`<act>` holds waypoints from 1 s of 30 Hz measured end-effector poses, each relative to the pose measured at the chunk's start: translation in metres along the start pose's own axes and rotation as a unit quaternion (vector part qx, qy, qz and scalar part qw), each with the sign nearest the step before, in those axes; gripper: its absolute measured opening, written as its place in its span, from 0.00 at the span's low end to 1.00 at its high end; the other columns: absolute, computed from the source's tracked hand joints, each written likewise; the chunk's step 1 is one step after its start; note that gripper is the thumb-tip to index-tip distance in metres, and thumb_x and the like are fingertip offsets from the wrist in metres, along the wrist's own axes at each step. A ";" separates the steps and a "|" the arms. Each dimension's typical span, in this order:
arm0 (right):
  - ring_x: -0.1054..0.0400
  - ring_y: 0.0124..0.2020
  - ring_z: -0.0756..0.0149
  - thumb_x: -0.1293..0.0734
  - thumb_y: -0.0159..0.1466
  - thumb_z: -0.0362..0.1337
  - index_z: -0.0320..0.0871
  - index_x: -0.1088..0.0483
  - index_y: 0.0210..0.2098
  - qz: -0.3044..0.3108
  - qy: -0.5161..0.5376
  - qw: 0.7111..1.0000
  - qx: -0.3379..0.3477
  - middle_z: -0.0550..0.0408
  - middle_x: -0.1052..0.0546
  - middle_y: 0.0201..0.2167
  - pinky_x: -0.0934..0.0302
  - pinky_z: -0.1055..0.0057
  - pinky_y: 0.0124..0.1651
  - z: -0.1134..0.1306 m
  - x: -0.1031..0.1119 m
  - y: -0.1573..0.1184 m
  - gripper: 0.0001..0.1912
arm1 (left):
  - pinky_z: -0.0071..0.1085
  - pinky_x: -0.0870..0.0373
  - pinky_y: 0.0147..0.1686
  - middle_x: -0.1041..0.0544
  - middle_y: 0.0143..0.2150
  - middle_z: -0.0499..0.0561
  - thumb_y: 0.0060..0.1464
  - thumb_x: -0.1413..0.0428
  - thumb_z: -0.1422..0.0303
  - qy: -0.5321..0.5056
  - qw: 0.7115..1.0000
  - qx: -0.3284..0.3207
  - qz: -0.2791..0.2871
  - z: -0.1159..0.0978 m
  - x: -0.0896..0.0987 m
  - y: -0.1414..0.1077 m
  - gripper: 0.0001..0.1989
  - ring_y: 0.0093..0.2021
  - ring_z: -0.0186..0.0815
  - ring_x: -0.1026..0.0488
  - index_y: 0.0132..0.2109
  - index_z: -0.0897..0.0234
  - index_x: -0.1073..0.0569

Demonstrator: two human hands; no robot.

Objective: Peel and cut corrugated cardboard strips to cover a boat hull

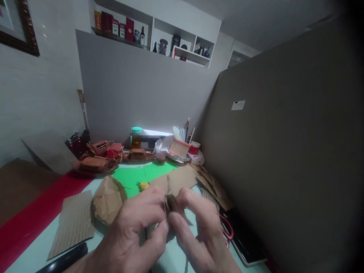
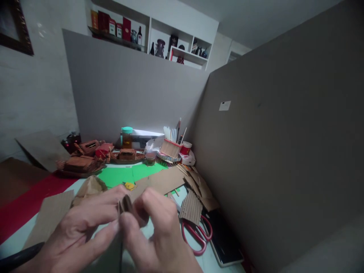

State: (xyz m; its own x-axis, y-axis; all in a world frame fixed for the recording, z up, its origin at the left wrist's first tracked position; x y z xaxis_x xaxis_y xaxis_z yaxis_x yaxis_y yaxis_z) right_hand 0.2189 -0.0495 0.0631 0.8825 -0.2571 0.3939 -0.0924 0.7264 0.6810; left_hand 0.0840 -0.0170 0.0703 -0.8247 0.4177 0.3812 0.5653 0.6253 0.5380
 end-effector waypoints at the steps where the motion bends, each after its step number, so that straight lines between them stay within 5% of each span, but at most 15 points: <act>1: 0.41 0.26 0.68 0.36 0.65 0.33 0.46 0.41 0.26 -0.009 -0.028 0.999 0.023 0.60 0.38 0.23 0.45 0.69 0.33 0.004 0.002 0.000 0.11 | 0.31 0.35 0.41 0.30 0.29 0.49 0.63 0.52 0.69 0.011 1.000 -0.013 0.000 -0.001 0.000 0.000 0.16 0.34 0.38 0.30 0.27 0.60 0.27; 9: 0.37 0.27 0.63 0.36 0.66 0.30 0.48 0.32 0.38 -0.051 -0.043 0.995 0.075 0.54 0.31 0.27 0.36 0.66 0.36 0.001 -0.002 -0.010 0.06 | 0.32 0.34 0.42 0.26 0.32 0.51 0.63 0.52 0.65 -0.043 0.999 0.031 0.008 0.008 0.000 -0.005 0.16 0.36 0.40 0.30 0.32 0.60 0.22; 13: 0.34 0.29 0.62 0.37 0.66 0.33 0.47 0.31 0.34 -0.018 -0.037 0.997 0.065 0.53 0.30 0.27 0.36 0.66 0.34 0.000 -0.008 -0.007 0.05 | 0.32 0.32 0.36 0.24 0.33 0.50 0.56 0.42 0.60 -0.103 0.989 0.103 -0.019 0.012 0.000 -0.002 0.10 0.35 0.42 0.31 0.33 0.60 0.21; 19: 0.34 0.28 0.63 0.36 0.67 0.37 0.48 0.31 0.31 -0.012 0.010 0.999 0.046 0.54 0.28 0.26 0.35 0.68 0.34 0.000 -0.001 0.000 0.07 | 0.31 0.35 0.34 0.31 0.27 0.47 0.62 0.49 0.57 -0.151 0.981 0.120 0.012 0.009 -0.006 0.005 0.18 0.28 0.36 0.35 0.27 0.61 0.28; 24: 0.39 0.24 0.67 0.39 0.66 0.34 0.47 0.38 0.26 -0.026 0.060 0.997 0.037 0.58 0.37 0.22 0.42 0.70 0.30 -0.008 -0.002 0.004 0.11 | 0.30 0.35 0.34 0.29 0.29 0.48 0.66 0.52 0.61 -0.204 0.969 0.138 -0.019 0.023 -0.009 0.000 0.19 0.31 0.36 0.33 0.28 0.60 0.27; 30: 0.46 0.24 0.70 0.42 0.70 0.42 0.44 0.41 0.25 0.018 0.194 0.977 -0.091 0.60 0.41 0.23 0.50 0.72 0.27 -0.024 -0.009 0.014 0.17 | 0.28 0.33 0.39 0.21 0.45 0.48 0.66 0.51 0.63 -0.307 0.939 0.153 -0.031 0.032 -0.014 0.002 0.14 0.43 0.39 0.29 0.44 0.54 0.20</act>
State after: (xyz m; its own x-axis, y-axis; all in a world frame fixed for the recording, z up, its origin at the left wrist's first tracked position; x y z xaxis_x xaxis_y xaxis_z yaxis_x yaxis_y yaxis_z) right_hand 0.2206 -0.0221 0.0541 0.9917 0.0067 0.1283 -0.0750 0.8409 0.5360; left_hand 0.0967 -0.0006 0.0417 -0.7611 0.6172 -0.1995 0.5633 0.7815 0.2683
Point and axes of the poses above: each hand's wrist, its own y-axis towards the middle knuckle, its own x-axis out of the back of the hand, z = x × y, the point moved 4 cm from there along y, towards the middle knuckle
